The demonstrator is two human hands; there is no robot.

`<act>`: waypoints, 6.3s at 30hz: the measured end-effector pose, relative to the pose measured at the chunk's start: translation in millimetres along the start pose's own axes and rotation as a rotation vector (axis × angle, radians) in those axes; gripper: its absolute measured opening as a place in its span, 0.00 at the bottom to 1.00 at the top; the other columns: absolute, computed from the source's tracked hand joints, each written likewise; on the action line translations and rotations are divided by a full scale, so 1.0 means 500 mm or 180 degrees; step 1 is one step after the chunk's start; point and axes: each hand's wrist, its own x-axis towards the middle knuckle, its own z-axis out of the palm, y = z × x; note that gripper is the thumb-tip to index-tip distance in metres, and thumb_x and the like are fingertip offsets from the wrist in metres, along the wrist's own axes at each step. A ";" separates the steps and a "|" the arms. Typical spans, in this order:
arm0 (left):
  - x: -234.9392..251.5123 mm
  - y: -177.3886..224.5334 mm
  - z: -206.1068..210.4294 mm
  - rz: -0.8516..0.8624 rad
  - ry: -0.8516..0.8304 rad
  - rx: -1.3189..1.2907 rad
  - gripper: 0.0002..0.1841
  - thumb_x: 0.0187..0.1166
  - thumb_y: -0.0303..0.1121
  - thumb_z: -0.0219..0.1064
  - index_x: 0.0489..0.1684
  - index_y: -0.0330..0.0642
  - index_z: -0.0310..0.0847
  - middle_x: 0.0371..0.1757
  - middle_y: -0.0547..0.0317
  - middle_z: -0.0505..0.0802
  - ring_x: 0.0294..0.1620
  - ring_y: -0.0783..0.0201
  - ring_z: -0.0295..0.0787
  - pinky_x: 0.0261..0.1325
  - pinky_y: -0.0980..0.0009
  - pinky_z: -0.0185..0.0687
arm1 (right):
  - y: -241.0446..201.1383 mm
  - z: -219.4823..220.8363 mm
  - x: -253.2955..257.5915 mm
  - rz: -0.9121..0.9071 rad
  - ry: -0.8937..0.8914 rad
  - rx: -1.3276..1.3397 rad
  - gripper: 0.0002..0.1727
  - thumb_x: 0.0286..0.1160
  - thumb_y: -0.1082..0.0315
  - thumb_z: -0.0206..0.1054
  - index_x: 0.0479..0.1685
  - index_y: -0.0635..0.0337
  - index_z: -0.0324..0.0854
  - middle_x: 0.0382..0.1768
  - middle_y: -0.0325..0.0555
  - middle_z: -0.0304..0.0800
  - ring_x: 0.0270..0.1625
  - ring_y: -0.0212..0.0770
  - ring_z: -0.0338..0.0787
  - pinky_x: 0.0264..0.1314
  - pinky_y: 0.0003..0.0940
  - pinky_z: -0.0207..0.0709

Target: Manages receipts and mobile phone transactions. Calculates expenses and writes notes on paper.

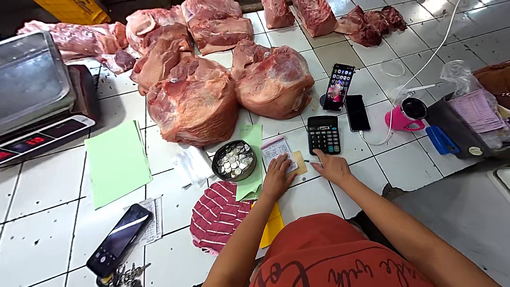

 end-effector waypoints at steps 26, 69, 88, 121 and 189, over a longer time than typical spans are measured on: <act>-0.015 0.057 0.008 0.0053 0.0050 0.0793 0.14 0.86 0.26 0.57 0.52 0.27 0.89 0.54 0.35 0.93 0.59 0.37 0.91 0.65 0.48 0.82 | 0.126 0.122 -0.148 -0.0303 0.0623 0.0258 0.28 0.89 0.52 0.55 0.82 0.58 0.73 0.65 0.63 0.87 0.54 0.64 0.93 0.54 0.61 0.84; -0.016 0.331 -0.007 -0.2464 0.1059 -0.1394 0.11 0.88 0.29 0.57 0.50 0.27 0.80 0.36 0.47 0.88 0.36 0.61 0.84 0.47 0.61 0.80 | 0.311 -0.011 -0.068 -0.1208 0.0386 0.0085 0.22 0.94 0.60 0.49 0.73 0.56 0.83 0.54 0.69 0.89 0.59 0.71 0.88 0.60 0.68 0.75; -0.026 0.366 0.154 -0.2381 -0.0033 0.0114 0.50 0.71 0.51 0.77 0.88 0.28 0.57 0.89 0.30 0.64 0.91 0.37 0.57 0.89 0.46 0.55 | 0.135 -0.011 -0.064 -0.0293 -0.1317 0.0956 0.31 0.85 0.45 0.62 0.55 0.72 0.84 0.60 0.67 0.86 0.69 0.60 0.84 0.71 0.59 0.73; 0.037 0.283 0.076 -0.3186 0.0437 -0.3867 0.22 0.88 0.35 0.61 0.74 0.31 0.70 0.60 0.40 0.90 0.57 0.53 0.90 0.62 0.55 0.86 | 0.224 0.034 -0.099 -0.1844 -0.0969 0.1229 0.14 0.78 0.68 0.64 0.36 0.76 0.80 0.49 0.66 0.80 0.55 0.59 0.82 0.61 0.50 0.73; -0.056 0.276 -0.040 -0.2468 0.0482 -0.1791 0.14 0.82 0.30 0.67 0.56 0.26 0.83 0.48 0.41 0.92 0.48 0.56 0.89 0.60 0.57 0.82 | 0.130 -0.072 -0.027 -0.1125 -0.1182 0.0864 0.15 0.85 0.70 0.61 0.60 0.66 0.89 0.61 0.66 0.89 0.67 0.64 0.86 0.74 0.64 0.71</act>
